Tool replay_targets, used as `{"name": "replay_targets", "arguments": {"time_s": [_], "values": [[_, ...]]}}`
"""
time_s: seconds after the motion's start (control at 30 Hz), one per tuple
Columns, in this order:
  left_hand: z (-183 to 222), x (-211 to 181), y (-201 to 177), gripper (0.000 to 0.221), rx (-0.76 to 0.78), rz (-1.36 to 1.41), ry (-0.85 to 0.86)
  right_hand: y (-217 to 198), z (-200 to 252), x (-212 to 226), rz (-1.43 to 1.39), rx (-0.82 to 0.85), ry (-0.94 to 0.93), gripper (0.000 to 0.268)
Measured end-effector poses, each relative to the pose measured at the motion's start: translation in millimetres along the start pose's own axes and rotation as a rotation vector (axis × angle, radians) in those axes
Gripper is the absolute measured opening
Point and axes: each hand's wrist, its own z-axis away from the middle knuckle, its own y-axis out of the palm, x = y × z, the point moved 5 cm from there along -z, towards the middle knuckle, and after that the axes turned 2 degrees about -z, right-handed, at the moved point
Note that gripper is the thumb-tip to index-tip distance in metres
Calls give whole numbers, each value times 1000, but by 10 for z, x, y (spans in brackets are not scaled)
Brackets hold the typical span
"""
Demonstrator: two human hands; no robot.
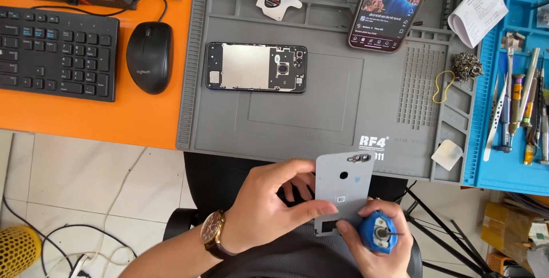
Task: The person uses a blue electric screwdriver to remove screws from the back cover of a smartphone. They then place the cover aside and proceed to remove screws from the internal frame of the phone.
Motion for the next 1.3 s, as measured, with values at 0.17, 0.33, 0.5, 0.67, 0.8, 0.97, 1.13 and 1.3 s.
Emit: {"name": "replay_targets", "arguments": {"time_s": [0.17, 0.33, 0.5, 0.67, 0.8, 0.97, 1.13, 1.3], "values": [[-75, -171, -54, 29, -64, -120, 112, 17, 71, 82, 83, -55, -101, 44], [-13, -96, -64, 44, 33, -170, 133, -35, 59, 143, 200, -51, -230, 46], [62, -99, -148, 45, 187, -294, 204, -90, -44, 284, 283, 58, -429, 44], [141, 42, -142, 19, 406, -472, 134, -193, -75, 247, 347, -8, -395, 44], [107, -8, -98, 69, 527, -521, -25, -236, -79, 123, 389, -19, -347, 45], [55, -238, -107, 31, 180, -232, 187, -27, 7, 285, 352, 24, -407, 43], [-52, -397, -301, 22, 123, -221, 269, 65, 63, 414, 361, -16, -483, 33], [-482, -451, -1267, 21, -321, -453, 351, 80, 47, 844, 258, 13, -606, 24]]}}
